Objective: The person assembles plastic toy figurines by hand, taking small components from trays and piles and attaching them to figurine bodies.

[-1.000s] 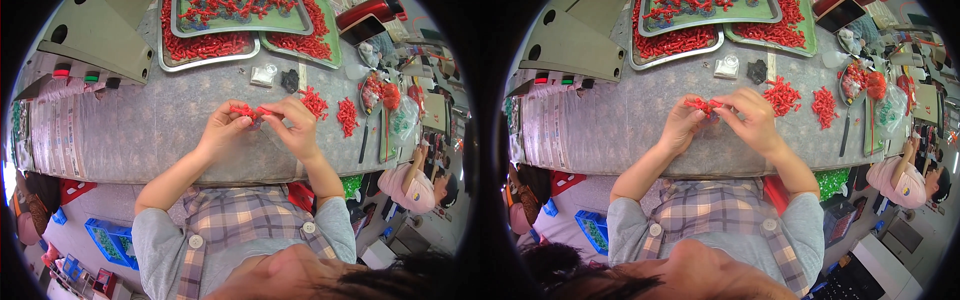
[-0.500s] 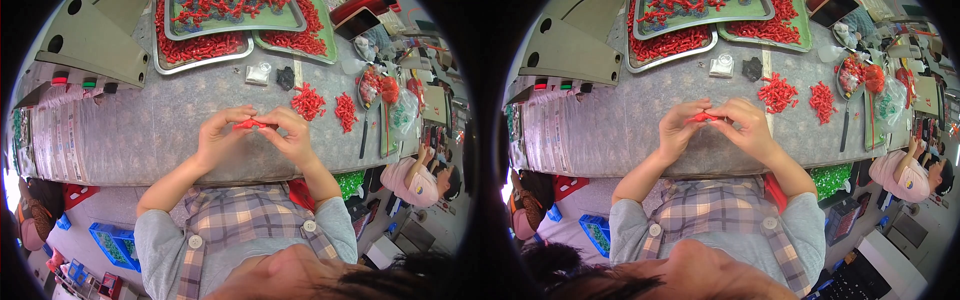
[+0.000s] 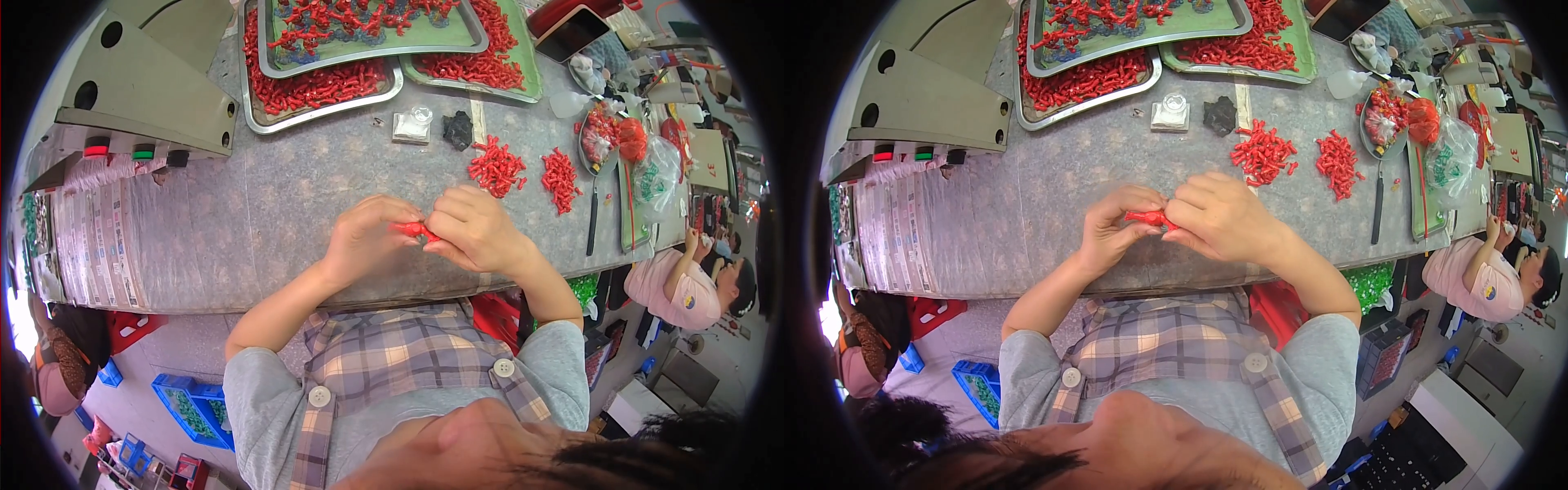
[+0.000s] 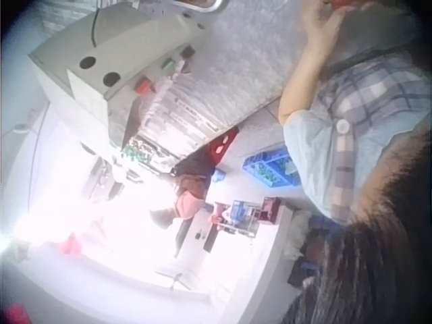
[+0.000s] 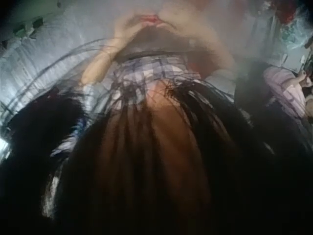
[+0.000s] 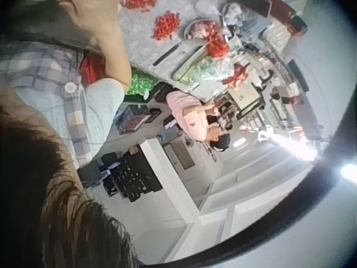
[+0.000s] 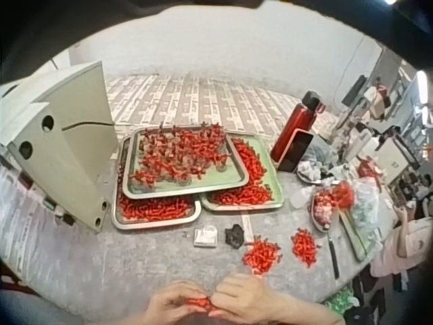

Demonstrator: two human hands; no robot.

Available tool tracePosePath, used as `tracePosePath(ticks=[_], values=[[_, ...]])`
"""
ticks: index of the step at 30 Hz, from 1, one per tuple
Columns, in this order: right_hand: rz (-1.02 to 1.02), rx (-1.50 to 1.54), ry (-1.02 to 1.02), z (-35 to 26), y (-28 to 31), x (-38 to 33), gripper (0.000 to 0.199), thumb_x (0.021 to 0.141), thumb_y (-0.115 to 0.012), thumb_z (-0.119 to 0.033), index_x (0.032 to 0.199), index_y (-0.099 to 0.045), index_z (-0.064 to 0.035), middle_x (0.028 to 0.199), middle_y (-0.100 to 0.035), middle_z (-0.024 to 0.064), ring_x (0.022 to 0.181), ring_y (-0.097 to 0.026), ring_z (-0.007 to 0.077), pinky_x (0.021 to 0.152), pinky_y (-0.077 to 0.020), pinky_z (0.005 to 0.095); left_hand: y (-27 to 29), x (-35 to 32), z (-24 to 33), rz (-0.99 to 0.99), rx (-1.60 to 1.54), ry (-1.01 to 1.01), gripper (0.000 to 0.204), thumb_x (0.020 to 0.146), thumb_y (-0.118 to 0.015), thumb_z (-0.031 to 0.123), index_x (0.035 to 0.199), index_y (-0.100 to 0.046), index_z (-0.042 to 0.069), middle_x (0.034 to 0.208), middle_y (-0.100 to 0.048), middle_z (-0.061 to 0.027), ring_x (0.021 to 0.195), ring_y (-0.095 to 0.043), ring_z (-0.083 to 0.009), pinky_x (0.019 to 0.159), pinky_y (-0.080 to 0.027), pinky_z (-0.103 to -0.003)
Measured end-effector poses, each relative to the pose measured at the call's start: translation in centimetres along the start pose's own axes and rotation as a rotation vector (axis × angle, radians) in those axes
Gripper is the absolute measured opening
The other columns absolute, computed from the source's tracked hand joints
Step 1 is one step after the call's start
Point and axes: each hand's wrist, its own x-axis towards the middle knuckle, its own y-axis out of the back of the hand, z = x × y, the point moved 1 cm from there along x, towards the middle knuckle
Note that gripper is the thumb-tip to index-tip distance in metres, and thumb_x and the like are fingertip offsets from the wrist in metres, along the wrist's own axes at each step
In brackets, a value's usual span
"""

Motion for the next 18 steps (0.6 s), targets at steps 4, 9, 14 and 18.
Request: tracePosePath(ticks=[4, 9, 14, 18], values=[[-0.017, 0.009, -0.004, 0.2, -0.1, -0.2, 0.026, 0.076, -0.063, -0.031, 0.074, -0.05, -0.0087, 0.071, -0.049, 0.005, 0.068, -0.051, 0.0228, 0.059, -0.0397, 0.0336, -0.2, -0.1, 0.0, -0.007, -0.041, 0.064, 0.031, 0.06, -0.076, 0.0, 0.087, -0.062, 0.006, 0.091, -0.066, -0.0062, 0.087, -0.063, -0.0216, 0.075, -0.05, -0.032], [-0.021, 0.025, 0.018, -0.2, -0.1, -0.5, 0.026, 0.075, -0.065, -0.03, 0.073, -0.05, -0.0084, 0.071, -0.05, 0.0045, 0.067, -0.051, 0.022, 0.059, -0.0404, 0.033, -0.1, 0.0, 0.1, -0.022, 0.028, -0.056, 0.029, 0.057, -0.076, 0.002, 0.082, -0.063, 0.005, 0.087, -0.066, -0.0065, 0.086, -0.064, -0.0227, 0.074, -0.05, -0.032], [-0.041, 0.086, 0.039, -0.4, -0.2, -1.0, 0.026, 0.073, -0.066, -0.029, 0.073, -0.05, -0.0083, 0.07, -0.05, 0.0038, 0.067, -0.052, 0.0214, 0.059, -0.0407, 0.033, 0.3, 0.4, 0.8, -0.114, 0.095, -0.187, 0.024, 0.063, -0.073, 0.006, 0.085, -0.063, 0.005, 0.088, -0.066, -0.0078, 0.088, -0.063, -0.026, 0.076, -0.049, -0.034], [-0.057, 0.067, 0.072, -0.8, -0.3, -1.4, 0.025, 0.073, -0.066, -0.028, 0.072, -0.049, -0.0089, 0.068, -0.049, 0.0024, 0.066, -0.051, 0.0197, 0.059, -0.0401, 0.032, 0.3, 0.0, 0.7, -0.177, 0.122, -0.238, 0.02, 0.07, -0.071, 0.011, 0.087, -0.063, 0.004, 0.091, -0.066, -0.0099, 0.09, -0.063, -0.0299, 0.076, -0.049, -0.038]])
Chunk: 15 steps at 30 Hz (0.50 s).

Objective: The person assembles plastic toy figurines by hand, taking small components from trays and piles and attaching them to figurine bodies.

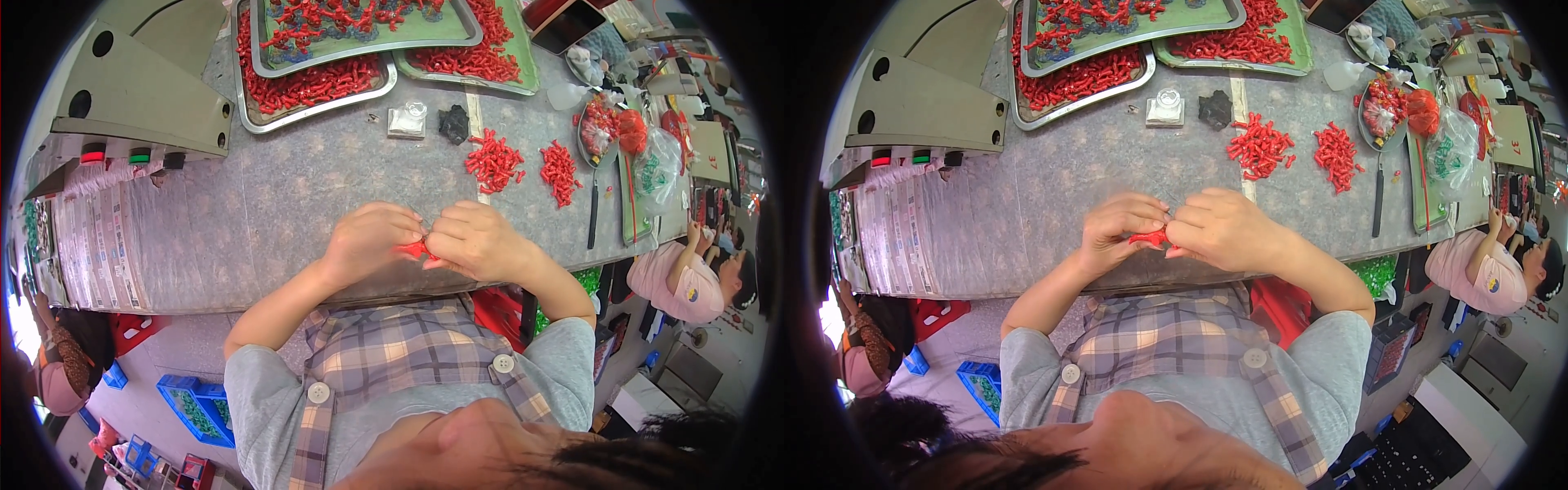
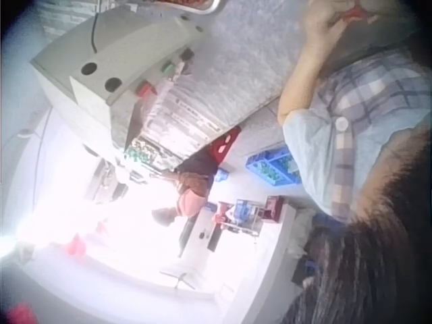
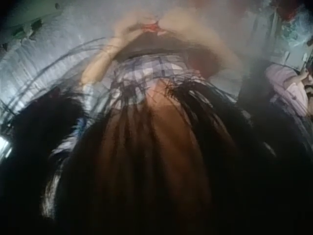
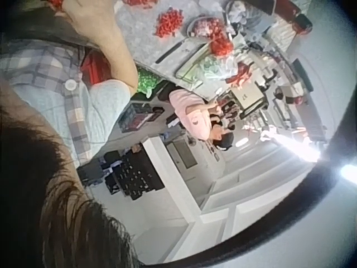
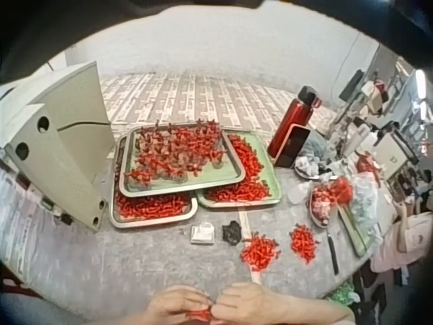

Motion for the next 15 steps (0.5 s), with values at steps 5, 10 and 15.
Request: tracePosePath(ticks=[5, 10, 15], values=[[-0.01, -0.02, 0.017, -0.02, -0.16, -0.26, 0.024, 0.073, -0.065, -0.027, 0.071, -0.048, -0.0098, 0.067, -0.048, 0.0015, 0.065, -0.051, 0.0188, 0.058, -0.0395, 0.0313, -0.27, -0.1, -0.04, -0.023, -0.038, 0.026, 0.02, 0.07, -0.071, 0.013, 0.085, -0.063, 0.004, 0.088, -0.066, -0.0099, 0.088, -0.063, -0.0293, 0.075, -0.049, -0.038], [-0.013, 0.043, 0.005, 0.06, -0.43, -0.58, 0.024, 0.074, -0.065, -0.026, 0.071, -0.048, -0.0101, 0.067, -0.047, 0.0021, 0.064, -0.051, 0.0195, 0.058, -0.0395, 0.0321, -0.39, -0.02, 0.08, -0.037, -0.051, 0.046, 0.022, 0.067, -0.074, 0.013, 0.084, -0.063, 0.004, 0.085, -0.066, -0.0095, 0.084, -0.064, -0.0281, 0.073, -0.049, -0.037], [-0.06, 0.117, -0.038, 0.18, -0.6, -0.84, 0.024, 0.076, -0.063, -0.027, 0.072, -0.048, -0.0092, 0.066, -0.048, 0.004, 0.066, -0.052, 0.0227, 0.058, -0.0403, 0.0347, -0.51, -0.12, 0.27, -0.068, -0.061, 0.099, 0.023, 0.067, -0.075, 0.015, 0.081, -0.062, 0.004, 0.082, -0.065, -0.0091, 0.081, -0.064, -0.0264, 0.07, -0.049, -0.035]])
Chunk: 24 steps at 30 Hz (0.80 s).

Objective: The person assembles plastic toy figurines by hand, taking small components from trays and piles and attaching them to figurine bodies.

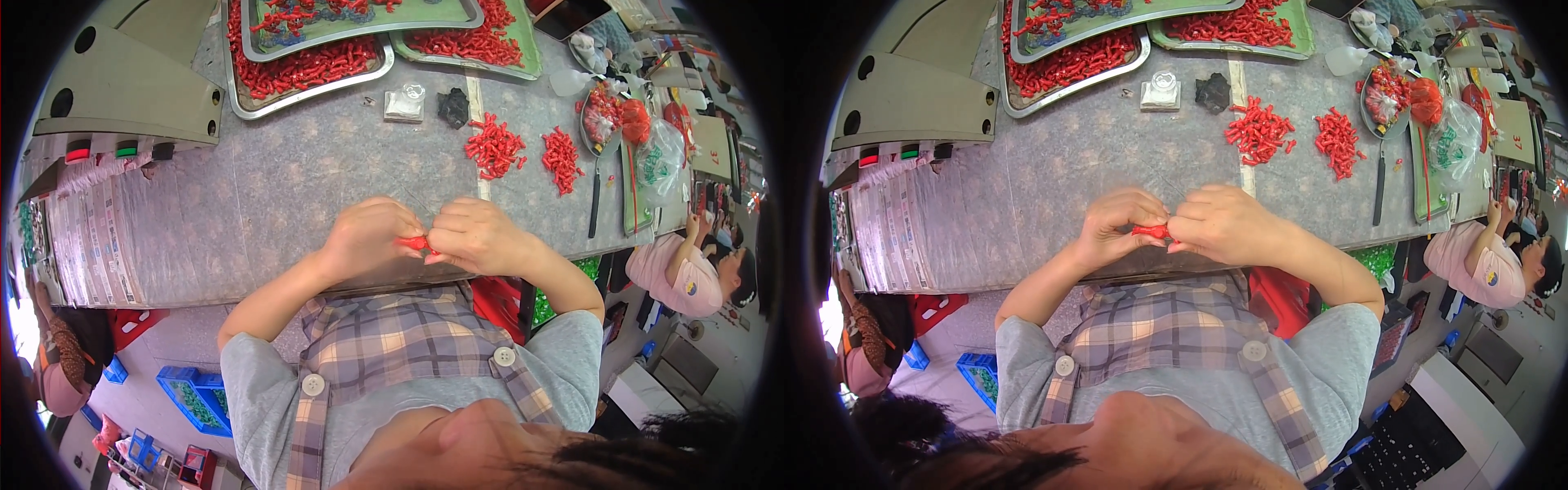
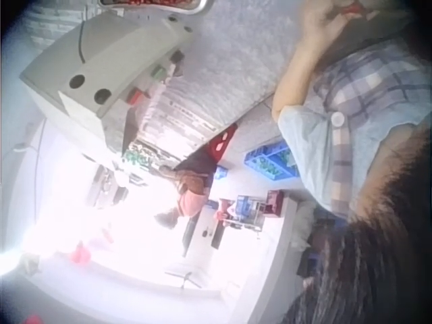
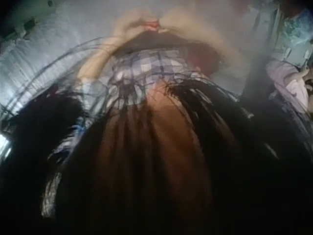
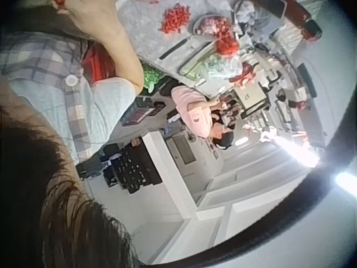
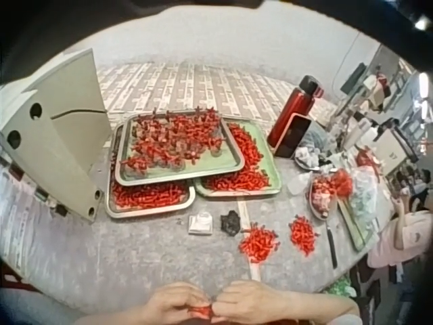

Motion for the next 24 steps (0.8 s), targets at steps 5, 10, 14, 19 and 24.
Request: tracePosePath(ticks=[5, 10, 14, 19, 24], values=[[-0.029, 0.136, -0.063, 0.2, -0.1, -0.1, 0.025, 0.081, -0.06, -0.028, 0.073, -0.048, -0.008, 0.066, -0.049, 0.0066, 0.067, -0.052, 0.0271, 0.058, -0.0408, 0.0378, -0.3, -0.3, 0.0, 0.004, -0.1, 0.159, 0.02, 0.068, -0.075, 0.013, 0.08, -0.062, 0.003, 0.082, -0.065, -0.008, 0.08, -0.062, -0.0225, 0.071, -0.047, -0.033], [-0.089, 0.212, -0.151, 0.6, -0.5, -0.5, 0.029, 0.085, -0.056, -0.031, 0.072, -0.046, -0.0067, 0.065, -0.048, 0.0105, 0.066, -0.052, 0.0309, 0.058, -0.0395, 0.0402, -0.2, -0.4, 0.2, -0.04, -0.154, 0.334, 0.018, 0.069, -0.075, 0.011, 0.08, -0.062, 0.003, 0.082, -0.064, -0.0068, 0.078, -0.06, -0.0172, 0.07, -0.046, -0.029], [-0.084, 0.262, -0.163, 0.6, -0.8, -0.5, 0.031, 0.085, -0.055, -0.032, 0.072, -0.045, -0.0062, 0.065, -0.048, 0.0118, 0.065, -0.051, 0.0322, 0.057, -0.0389, 0.0408, -0.2, -0.6, 0.1, -0.054, -0.182, 0.394, 0.019, 0.069, -0.075, 0.011, 0.08, -0.062, 0.002, 0.082, -0.064, -0.0062, 0.076, -0.058, -0.0145, 0.069, -0.045, -0.028], [-0.064, 0.301, -0.172, 0.7, -1.2, -0.6, 0.031, 0.086, -0.054, -0.032, 0.072, -0.044, -0.0056, 0.065, -0.047, 0.0124, 0.065, -0.051, 0.0327, 0.057, -0.0388, 0.0408, -0.4, -0.5, 0.1, 0.003, -0.18, 0.402, 0.019, 0.06, -0.076, 0.004, 0.075, -0.063, 0.004, 0.077, -0.066, -0.0062, 0.072, -0.062, -0.0206, 0.068, -0.048, -0.03], [-0.07, 0.305, -0.176, 0.7, -1.0, -0.5, 0.031, 0.086, -0.055, -0.031, 0.072, -0.044, -0.0053, 0.064, -0.047, 0.0124, 0.065, -0.051, 0.0326, 0.057, -0.0389, 0.0408, 0.0, -0.6, 0.1, -0.041, -0.137, 0.325, 0.018, 0.069, -0.075, 0.009, 0.081, -0.063, 0.002, 0.082, -0.064, -0.0064, 0.076, -0.059, -0.0154, 0.069, -0.045, -0.028]])
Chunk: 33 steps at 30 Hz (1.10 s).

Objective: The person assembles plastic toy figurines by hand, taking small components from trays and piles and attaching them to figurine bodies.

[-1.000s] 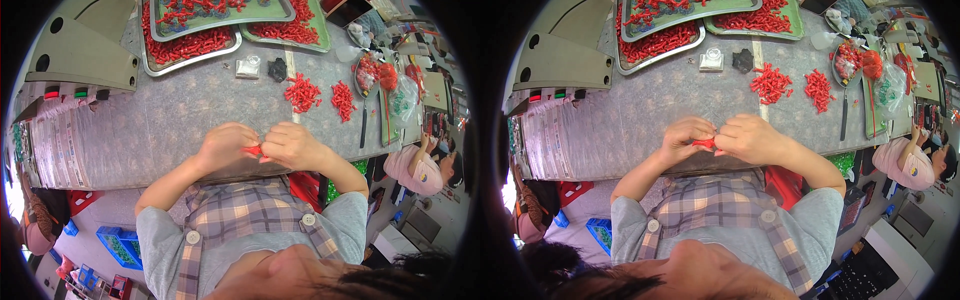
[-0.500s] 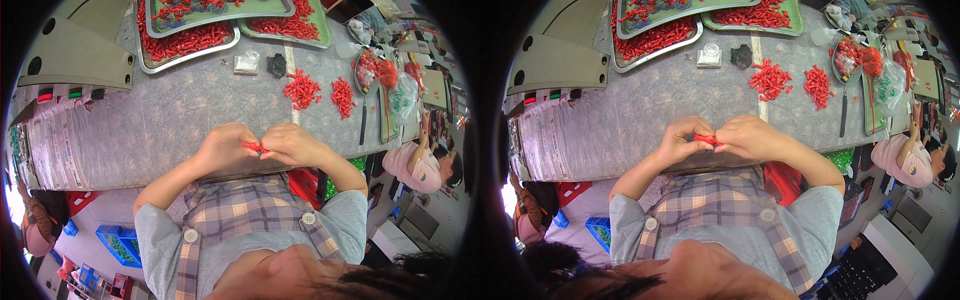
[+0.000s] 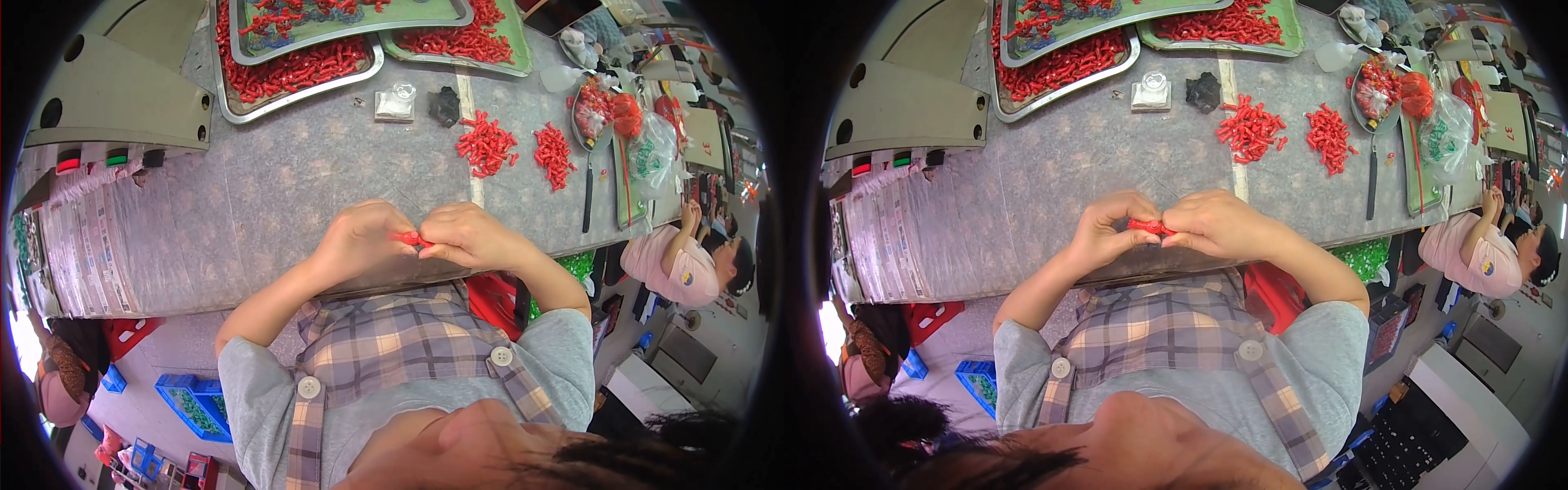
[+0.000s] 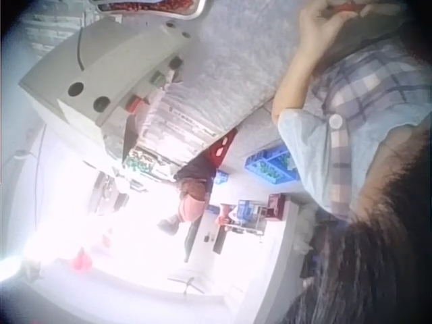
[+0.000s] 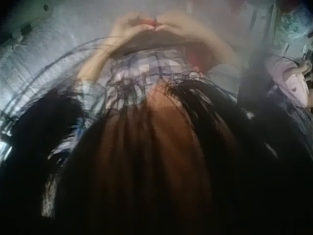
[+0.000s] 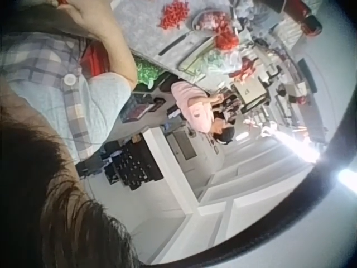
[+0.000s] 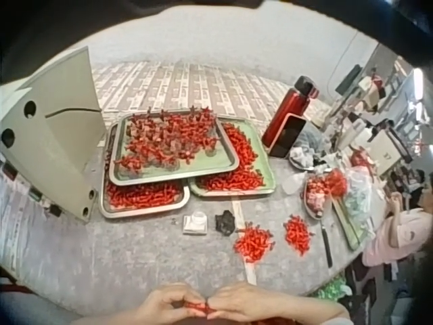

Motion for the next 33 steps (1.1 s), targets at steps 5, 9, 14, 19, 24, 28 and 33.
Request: tracePosePath(ticks=[5, 9, 14, 19, 24, 28, 33], values=[[-0.01, -0.006, -0.002, -0.2, 0.1, 0.1, 0.031, 0.085, -0.055, -0.031, 0.071, -0.044, -0.0053, 0.064, -0.047, 0.0117, 0.065, -0.051, 0.0318, 0.057, -0.0389, 0.0404, 0.2, 0.2, 0.1, 0.008, 0.037, -0.092, 0.019, 0.068, -0.075, 0.011, 0.08, -0.063, 0.003, 0.082, -0.064, -0.0063, 0.078, -0.06, -0.0195, 0.071, -0.046, -0.031], [-0.006, -0.05, 0.032, -0.5, 0.1, 0.2, 0.03, 0.084, -0.056, -0.031, 0.071, -0.045, -0.0061, 0.065, -0.048, 0.0107, 0.065, -0.052, 0.0305, 0.057, -0.0397, 0.0394, 0.1, 0.2, 0.2, 0.042, 0.1, -0.242, 0.02, 0.066, -0.076, 0.014, 0.078, -0.062, 0.004, 0.081, -0.065, -0.007, 0.08, -0.062, -0.0238, 0.071, -0.047, -0.034], [0.041, -0.15, 0.105, -1.4, 0.1, 0.2, 0.028, 0.082, -0.059, -0.03, 0.072, -0.047, -0.0072, 0.067, -0.05, 0.0084, 0.067, -0.053, 0.0281, 0.059, -0.0412, 0.0378, 0.0, 0.2, 0.5, 0.068, 0.159, -0.358, 0.02, 0.066, -0.076, 0.014, 0.078, -0.062, 0.005, 0.081, -0.065, -0.0074, 0.079, -0.063, -0.0248, 0.07, -0.048, -0.035], [0.062, -0.212, 0.131, -1.4, 0.0, 0.0, 0.025, 0.08, -0.061, -0.028, 0.072, -0.048, -0.008, 0.067, -0.05, 0.0057, 0.067, -0.053, 0.0255, 0.059, -0.0411, 0.0369, -0.1, 0.1, 0.2, 0.085, 0.243, -0.454, 0.021, 0.067, -0.075, 0.013, 0.081, -0.062, 0.006, 0.082, -0.065, -0.0073, 0.078, -0.064, -0.0251, 0.068, -0.049, -0.035], [0.091, -0.326, 0.203, -1.5, -0.1, -0.2, 0.024, 0.077, -0.062, -0.027, 0.071, -0.048, -0.0091, 0.066, -0.047, 0.0033, 0.065, -0.051, 0.0208, 0.058, -0.0397, 0.0332, -0.1, 0.2, 0.1, 0.051, 0.254, -0.495, 0.021, 0.067, -0.074, 0.011, 0.082, -0.062, 0.006, 0.083, -0.065, -0.0084, 0.079, -0.064, -0.0256, 0.067, -0.049, -0.035], [0.109, -0.475, 0.295, -1.7, 0.0, -0.4, 0.023, 0.076, -0.062, -0.026, 0.07, -0.047, -0.0103, 0.066, -0.045, 0.0009, 0.064, -0.048, 0.0162, 0.059, -0.0381, 0.0293, -0.1, 0.3, 0.3, 0.02, 0.245, -0.49, 0.02, 0.067, -0.073, 0.01, 0.083, -0.062, 0.005, 0.083, -0.065, -0.0091, 0.079, -0.064, -0.0262, 0.067, -0.05, -0.035], [0.099, -0.541, 0.322, -1.6, 0.0, -0.4, 0.022, 0.075, -0.062, -0.026, 0.069, -0.047, -0.0109, 0.066, -0.044, 0.0003, 0.064, -0.047, 0.0152, 0.059, -0.0377, 0.0285, 0.0, 0.2, 0.0, 0.007, 0.23, -0.482, 0.02, 0.067, -0.072, 0.008, 0.083, -0.062, 0.005, 0.084, -0.066, -0.0098, 0.08, -0.064, -0.0268, 0.067, -0.05, -0.035]])
